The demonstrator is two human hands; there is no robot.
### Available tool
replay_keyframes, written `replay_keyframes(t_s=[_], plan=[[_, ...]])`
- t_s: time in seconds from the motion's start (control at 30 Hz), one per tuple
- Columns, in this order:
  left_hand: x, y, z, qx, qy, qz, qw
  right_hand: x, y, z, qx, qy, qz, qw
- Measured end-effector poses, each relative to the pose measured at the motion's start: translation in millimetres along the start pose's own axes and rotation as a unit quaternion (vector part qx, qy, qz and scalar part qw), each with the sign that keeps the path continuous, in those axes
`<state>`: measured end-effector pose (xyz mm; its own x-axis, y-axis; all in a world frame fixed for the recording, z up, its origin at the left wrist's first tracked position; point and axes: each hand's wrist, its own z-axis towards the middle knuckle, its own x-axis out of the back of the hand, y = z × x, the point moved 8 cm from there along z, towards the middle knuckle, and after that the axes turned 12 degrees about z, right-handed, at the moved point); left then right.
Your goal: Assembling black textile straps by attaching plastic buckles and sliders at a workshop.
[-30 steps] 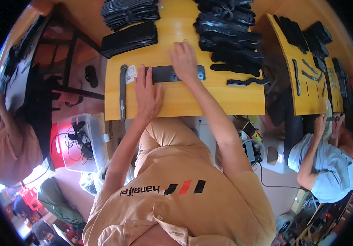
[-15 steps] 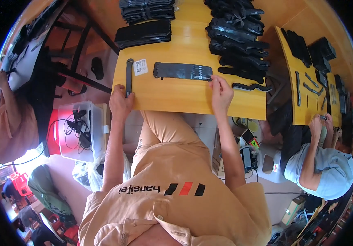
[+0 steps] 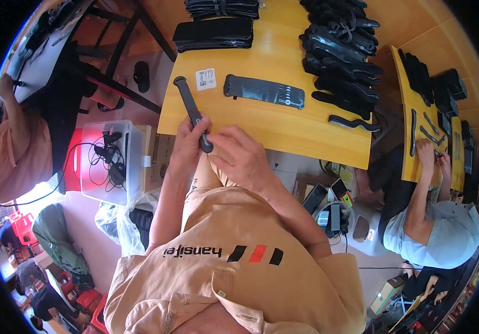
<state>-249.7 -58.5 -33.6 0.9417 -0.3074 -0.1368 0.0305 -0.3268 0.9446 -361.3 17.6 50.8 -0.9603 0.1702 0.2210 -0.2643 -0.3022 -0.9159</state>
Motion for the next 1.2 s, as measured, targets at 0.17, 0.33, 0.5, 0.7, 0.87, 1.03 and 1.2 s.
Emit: replay_keyframes(t_s=[0.17,0.33,0.5,0.7,0.87,1.03,1.2], plan=[[-12,-4,-10,0.049,-0.024,-0.026,0.998,-6,-4,-11,0.126,0.024,-0.073,0.989],[-29,10,-26,0.069,-0.126,-0.099,0.985,13,-8,-8,0.060,0.073,-0.020,0.995],[-30,12,-32,0.043,-0.146,-0.083,0.985,22,12,-11,-0.035,0.081,0.124,0.988],[-30,13,-32,0.058,-0.137,-0.083,0.985,28,-3,-6,-0.005,0.047,0.042,0.998],[-30,11,-31,0.045,-0.141,-0.055,0.987,27,-13,-2,0.027,0.001,0.000,1.000],[-29,14,-32,0.045,-0.120,-0.021,0.991,26,-16,0,0.051,-0.032,-0.038,0.997],[-31,13,-31,0.048,-0.119,-0.013,0.992,28,-14,1,0.030,-0.032,-0.021,0.999]])
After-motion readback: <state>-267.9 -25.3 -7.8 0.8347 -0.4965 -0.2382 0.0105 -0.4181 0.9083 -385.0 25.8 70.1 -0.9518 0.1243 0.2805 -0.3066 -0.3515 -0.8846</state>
